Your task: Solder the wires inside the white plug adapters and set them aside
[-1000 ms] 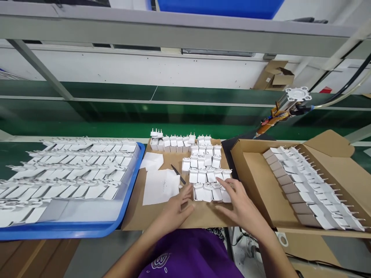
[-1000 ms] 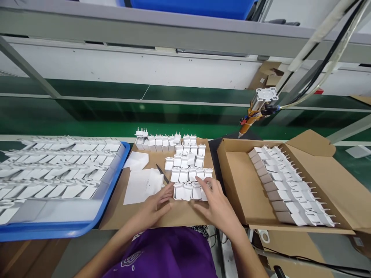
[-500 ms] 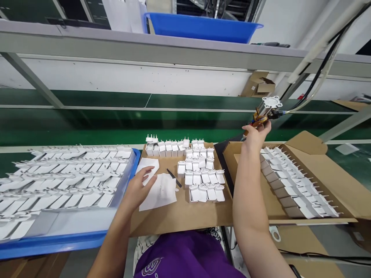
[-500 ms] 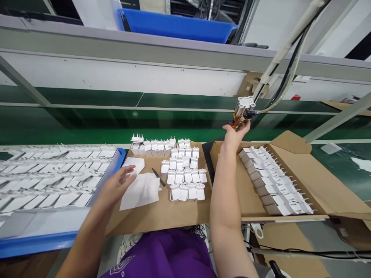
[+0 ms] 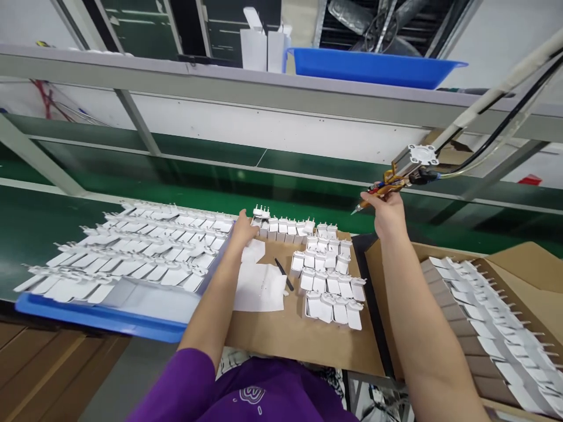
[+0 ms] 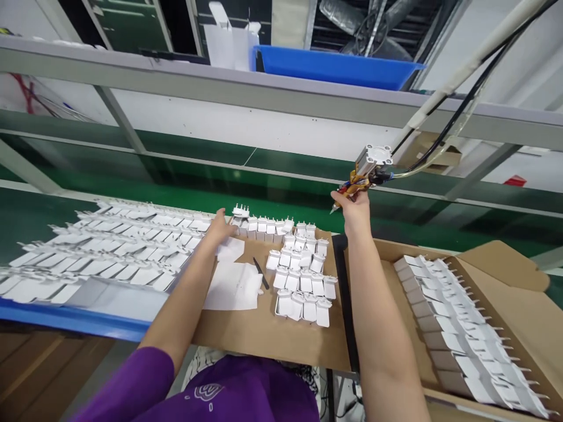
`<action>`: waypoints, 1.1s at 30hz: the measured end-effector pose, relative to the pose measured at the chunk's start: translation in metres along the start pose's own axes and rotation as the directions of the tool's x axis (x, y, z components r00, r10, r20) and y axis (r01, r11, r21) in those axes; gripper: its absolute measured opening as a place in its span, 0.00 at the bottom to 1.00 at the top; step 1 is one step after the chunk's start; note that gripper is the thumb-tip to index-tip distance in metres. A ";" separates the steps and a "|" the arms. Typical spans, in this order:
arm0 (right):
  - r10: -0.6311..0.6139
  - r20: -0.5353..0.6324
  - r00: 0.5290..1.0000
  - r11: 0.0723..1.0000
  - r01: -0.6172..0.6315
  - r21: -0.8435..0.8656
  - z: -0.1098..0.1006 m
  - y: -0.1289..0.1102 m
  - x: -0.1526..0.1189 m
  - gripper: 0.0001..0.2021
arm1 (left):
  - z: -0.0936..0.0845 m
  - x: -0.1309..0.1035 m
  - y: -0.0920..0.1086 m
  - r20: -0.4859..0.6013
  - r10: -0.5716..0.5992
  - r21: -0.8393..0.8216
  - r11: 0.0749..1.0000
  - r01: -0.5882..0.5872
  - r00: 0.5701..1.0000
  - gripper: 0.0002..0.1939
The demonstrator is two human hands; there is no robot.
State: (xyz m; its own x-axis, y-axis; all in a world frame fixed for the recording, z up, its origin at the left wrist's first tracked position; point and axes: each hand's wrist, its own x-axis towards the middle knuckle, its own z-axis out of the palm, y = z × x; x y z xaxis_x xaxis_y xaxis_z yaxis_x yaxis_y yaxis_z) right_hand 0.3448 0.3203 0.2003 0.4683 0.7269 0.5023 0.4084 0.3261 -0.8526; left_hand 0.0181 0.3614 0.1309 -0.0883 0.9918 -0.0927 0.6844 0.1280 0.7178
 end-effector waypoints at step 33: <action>-0.124 0.177 0.976 0.919 0.046 0.391 0.043 -0.130 -0.170 0.13 | 0.014 -0.229 -0.128 0.090 0.338 -0.253 0.918 -0.306 0.937 0.18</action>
State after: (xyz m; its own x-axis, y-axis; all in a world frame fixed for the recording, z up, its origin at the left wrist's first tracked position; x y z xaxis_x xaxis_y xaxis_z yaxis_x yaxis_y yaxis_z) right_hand 0.1781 0.1806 0.2195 0.2682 0.7763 0.5705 0.0910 0.5692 -0.8172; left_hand -0.0395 0.1175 0.0503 0.2132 0.9725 0.0936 0.4720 -0.1864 0.8617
